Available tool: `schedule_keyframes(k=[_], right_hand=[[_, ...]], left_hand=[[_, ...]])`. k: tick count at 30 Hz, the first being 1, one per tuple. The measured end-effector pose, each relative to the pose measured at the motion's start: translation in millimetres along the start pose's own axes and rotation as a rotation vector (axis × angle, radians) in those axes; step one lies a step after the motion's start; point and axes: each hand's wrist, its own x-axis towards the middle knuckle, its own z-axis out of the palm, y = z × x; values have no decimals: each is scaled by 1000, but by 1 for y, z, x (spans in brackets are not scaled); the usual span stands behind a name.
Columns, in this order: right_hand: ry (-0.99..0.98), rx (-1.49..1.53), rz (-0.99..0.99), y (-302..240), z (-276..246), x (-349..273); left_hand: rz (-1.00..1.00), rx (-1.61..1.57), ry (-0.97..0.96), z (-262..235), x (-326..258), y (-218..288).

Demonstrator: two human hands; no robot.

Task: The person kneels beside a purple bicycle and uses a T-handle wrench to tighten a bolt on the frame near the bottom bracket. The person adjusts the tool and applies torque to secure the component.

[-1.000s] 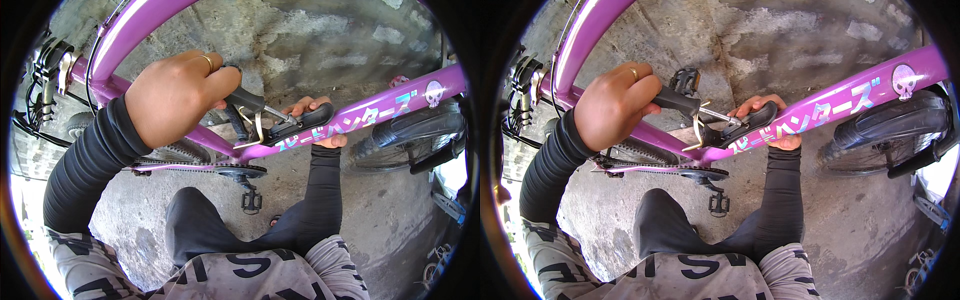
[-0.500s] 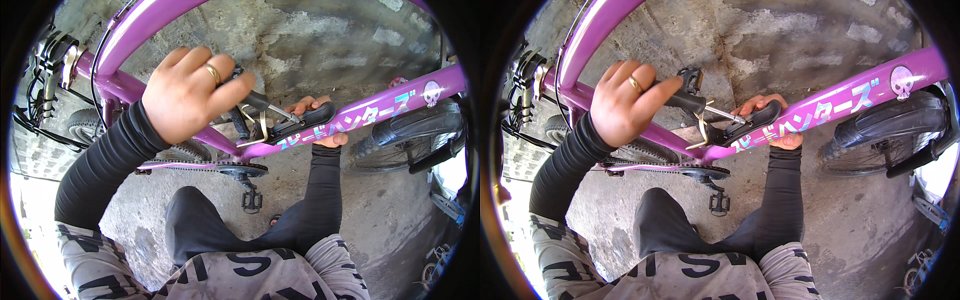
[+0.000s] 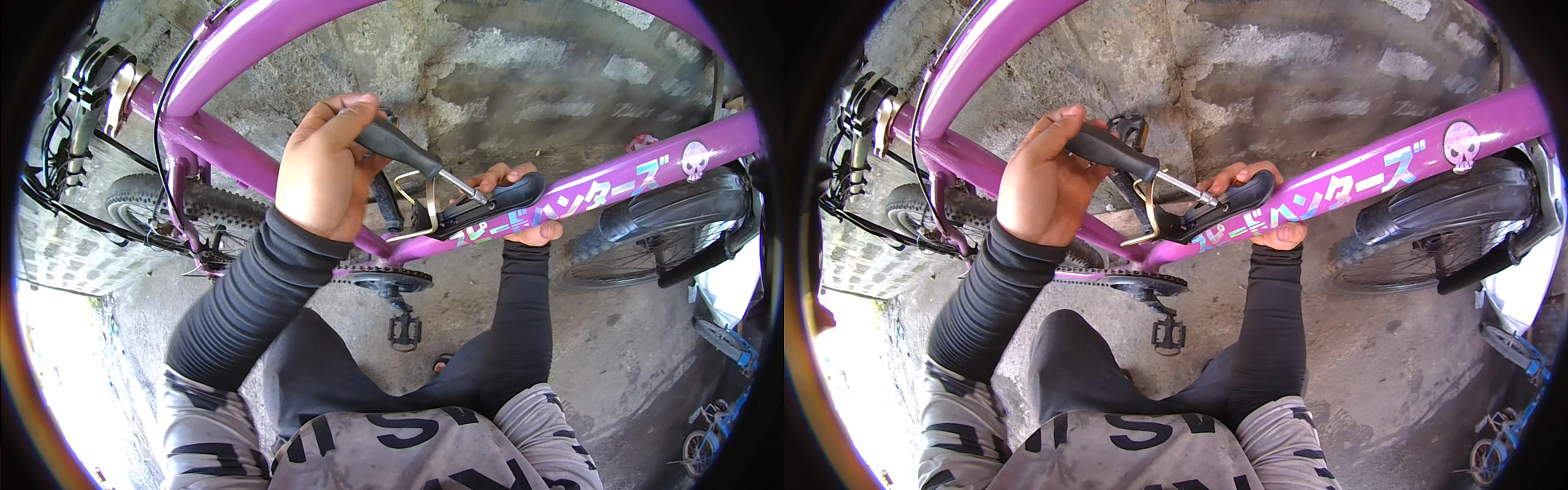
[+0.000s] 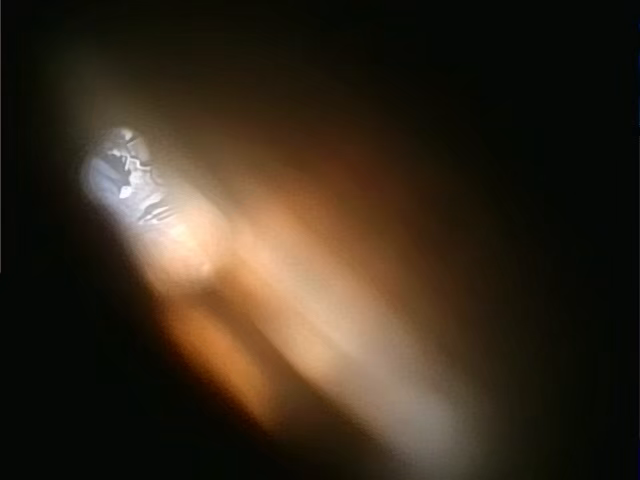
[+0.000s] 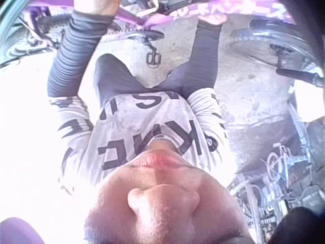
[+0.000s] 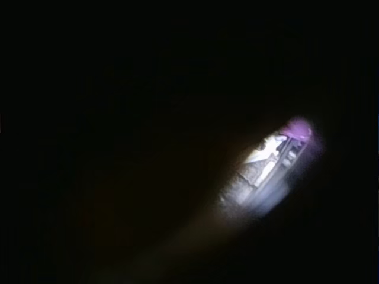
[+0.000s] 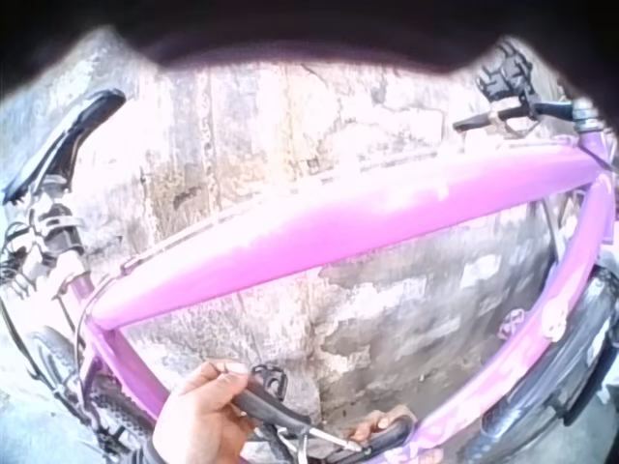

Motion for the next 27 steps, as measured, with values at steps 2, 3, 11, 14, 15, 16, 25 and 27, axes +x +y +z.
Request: schedule_keyframes(k=[2,3,11,14,15,16,25,27], right_hand=[[-10,-78,14,-3,-4,-2],[-13,-81,17,-4,-5,-2],[1,-5,-29,3,0,2],[-1,-23,-29,1,-2,1],[-8,-11,-30,2,-1,1],[-9,-7,-30,0,-2,0],[-11,-4,-21,0,-1,2],[-14,-6,-26,1,-1,2]], left_hand=[[-25,-239,24,14,-2,-6],[-18,-302,9,17,0,-10],[108,-481,-656,-2,35,-27],[126,-504,-724,-5,42,-30],[144,-472,-557,-3,35,-32],[154,-445,-395,4,28,-34],[195,-314,3,27,7,-31],[196,-384,-59,22,13,-33]])
